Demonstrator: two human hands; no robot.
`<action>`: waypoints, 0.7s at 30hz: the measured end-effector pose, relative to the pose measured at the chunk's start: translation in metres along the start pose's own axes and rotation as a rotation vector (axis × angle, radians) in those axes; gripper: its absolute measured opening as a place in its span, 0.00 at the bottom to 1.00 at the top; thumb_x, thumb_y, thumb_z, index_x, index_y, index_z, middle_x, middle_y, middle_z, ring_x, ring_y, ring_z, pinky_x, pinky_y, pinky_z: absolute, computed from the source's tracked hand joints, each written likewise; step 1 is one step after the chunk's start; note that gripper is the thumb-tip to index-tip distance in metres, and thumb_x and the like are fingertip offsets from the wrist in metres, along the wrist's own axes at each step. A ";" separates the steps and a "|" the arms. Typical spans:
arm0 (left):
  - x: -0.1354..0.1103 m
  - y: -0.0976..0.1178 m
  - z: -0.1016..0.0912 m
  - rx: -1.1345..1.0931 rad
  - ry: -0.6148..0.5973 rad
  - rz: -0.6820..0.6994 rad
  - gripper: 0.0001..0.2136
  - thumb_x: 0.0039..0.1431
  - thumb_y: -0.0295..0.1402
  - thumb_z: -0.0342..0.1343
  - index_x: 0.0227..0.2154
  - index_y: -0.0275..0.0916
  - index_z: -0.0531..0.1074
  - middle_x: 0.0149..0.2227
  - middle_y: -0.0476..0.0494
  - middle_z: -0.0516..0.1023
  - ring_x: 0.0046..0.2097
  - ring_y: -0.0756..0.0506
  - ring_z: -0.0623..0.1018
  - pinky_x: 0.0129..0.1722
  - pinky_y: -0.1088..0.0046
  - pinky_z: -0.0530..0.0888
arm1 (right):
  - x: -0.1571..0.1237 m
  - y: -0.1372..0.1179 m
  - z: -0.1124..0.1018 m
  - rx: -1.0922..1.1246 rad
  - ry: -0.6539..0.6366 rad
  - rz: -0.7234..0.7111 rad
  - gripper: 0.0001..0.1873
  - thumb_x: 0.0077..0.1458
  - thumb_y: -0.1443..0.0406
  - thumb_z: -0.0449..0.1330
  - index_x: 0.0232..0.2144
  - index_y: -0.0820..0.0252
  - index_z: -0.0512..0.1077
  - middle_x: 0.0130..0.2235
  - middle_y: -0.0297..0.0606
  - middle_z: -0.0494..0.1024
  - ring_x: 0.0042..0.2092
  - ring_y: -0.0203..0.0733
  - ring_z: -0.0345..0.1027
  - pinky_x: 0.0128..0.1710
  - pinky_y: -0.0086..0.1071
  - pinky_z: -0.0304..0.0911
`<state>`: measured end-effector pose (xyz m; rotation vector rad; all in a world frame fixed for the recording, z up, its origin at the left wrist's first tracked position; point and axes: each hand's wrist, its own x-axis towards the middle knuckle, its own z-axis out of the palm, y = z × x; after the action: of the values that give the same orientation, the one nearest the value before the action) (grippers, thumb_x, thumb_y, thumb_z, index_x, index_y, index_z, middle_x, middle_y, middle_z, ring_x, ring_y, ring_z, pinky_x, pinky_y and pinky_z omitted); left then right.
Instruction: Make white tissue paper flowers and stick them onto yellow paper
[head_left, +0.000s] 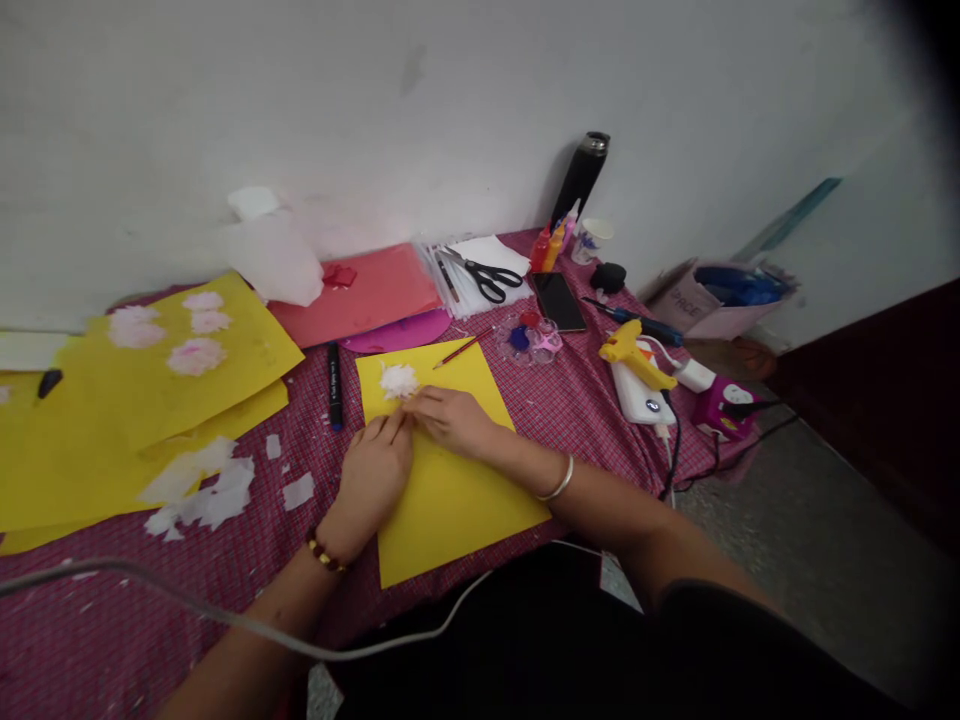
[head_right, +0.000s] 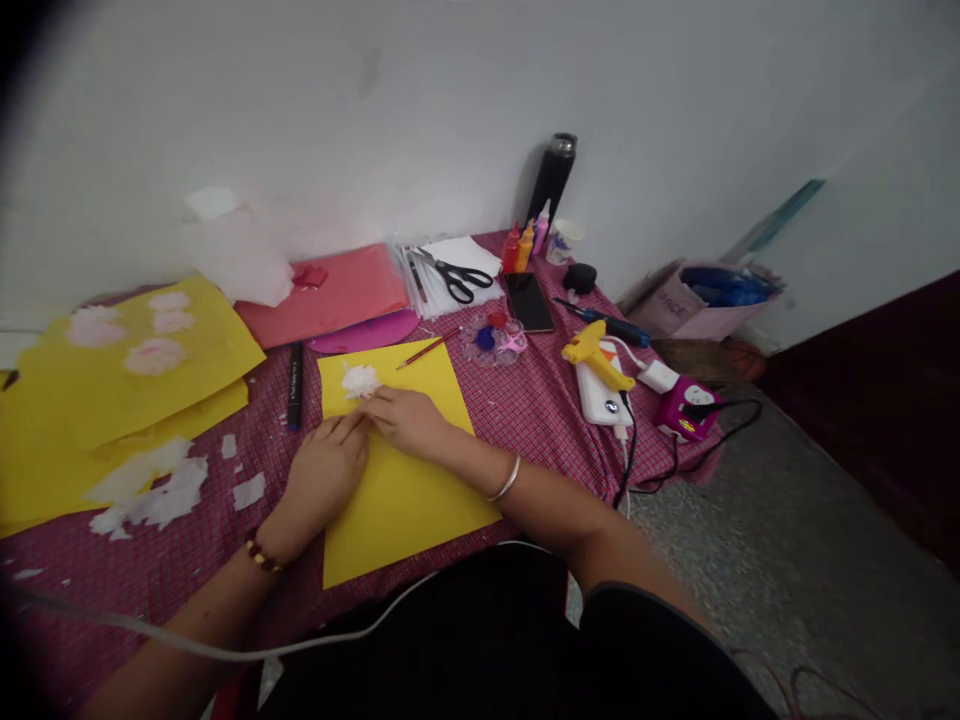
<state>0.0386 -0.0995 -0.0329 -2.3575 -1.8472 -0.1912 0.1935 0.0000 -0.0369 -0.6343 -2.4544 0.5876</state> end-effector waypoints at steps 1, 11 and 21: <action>0.001 0.001 -0.001 0.003 -0.006 0.005 0.18 0.63 0.26 0.46 0.53 0.30 0.71 0.54 0.31 0.75 0.50 0.35 0.73 0.46 0.56 0.72 | 0.000 -0.002 -0.001 -0.059 -0.050 -0.027 0.14 0.62 0.69 0.53 0.48 0.61 0.74 0.47 0.43 0.78 0.47 0.40 0.72 0.46 0.31 0.66; 0.004 0.004 -0.003 0.007 -0.026 0.031 0.17 0.64 0.27 0.46 0.51 0.27 0.73 0.53 0.29 0.75 0.49 0.34 0.74 0.45 0.55 0.72 | 0.000 -0.002 0.003 0.016 -0.033 0.018 0.13 0.62 0.68 0.54 0.46 0.60 0.74 0.48 0.43 0.78 0.48 0.41 0.72 0.48 0.34 0.66; -0.023 -0.055 -0.044 -0.524 0.147 -0.278 0.14 0.61 0.39 0.51 0.41 0.37 0.77 0.43 0.39 0.81 0.45 0.41 0.78 0.47 0.63 0.73 | 0.008 0.017 -0.002 0.998 0.352 0.544 0.07 0.53 0.63 0.55 0.30 0.61 0.69 0.24 0.31 0.74 0.24 0.31 0.66 0.26 0.26 0.64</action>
<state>-0.0211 -0.1162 0.0075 -2.2719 -2.2542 -0.9580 0.1941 0.0180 -0.0413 -0.8462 -1.3654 1.5917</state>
